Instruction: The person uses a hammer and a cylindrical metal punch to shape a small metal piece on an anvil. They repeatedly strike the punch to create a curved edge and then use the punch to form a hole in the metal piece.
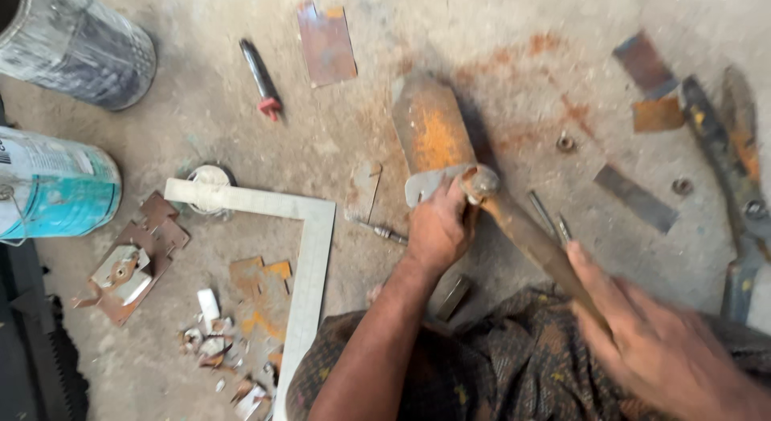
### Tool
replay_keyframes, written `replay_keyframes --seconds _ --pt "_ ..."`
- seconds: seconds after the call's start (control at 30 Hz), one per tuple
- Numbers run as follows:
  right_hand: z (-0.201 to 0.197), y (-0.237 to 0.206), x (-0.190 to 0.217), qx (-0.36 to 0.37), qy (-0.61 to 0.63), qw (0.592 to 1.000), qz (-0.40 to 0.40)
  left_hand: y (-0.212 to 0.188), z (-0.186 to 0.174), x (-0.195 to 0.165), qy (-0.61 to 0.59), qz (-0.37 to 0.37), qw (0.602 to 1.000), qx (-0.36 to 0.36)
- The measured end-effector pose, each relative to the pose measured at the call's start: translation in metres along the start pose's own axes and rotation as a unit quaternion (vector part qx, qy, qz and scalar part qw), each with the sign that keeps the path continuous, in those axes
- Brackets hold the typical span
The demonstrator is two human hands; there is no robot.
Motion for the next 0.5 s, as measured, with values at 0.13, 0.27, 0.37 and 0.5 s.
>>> replay_keyframes --seconds 0.13,0.27,0.37,0.5 --pt "0.057 -0.031 -0.017 0.169 0.232 0.946 0.153 0.007 -0.016 0.002 -0.177 -0.095 0.978 -0.055" --pt "0.122 -0.035 -0.031 0.256 0.548 0.770 0.204 0.017 -0.038 0.010 -0.227 -0.259 0.938 -0.044" --pt "0.137 -0.017 -0.034 0.358 0.522 0.746 0.208 0.021 -0.052 0.008 -0.149 -0.228 0.961 0.042" --pt "0.111 0.000 -0.028 0.424 0.075 0.886 0.170 0.004 -0.025 -0.008 -0.017 -0.161 0.909 0.385"
Point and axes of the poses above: each hand's wrist, its own y-axis towards the middle knuckle, its own z-axis out of the palm, x = y × z, the point moved 3 cm from there along y, towards the middle knuckle, and after that the axes turned 15 degrees about z, right-handed, at the moved point
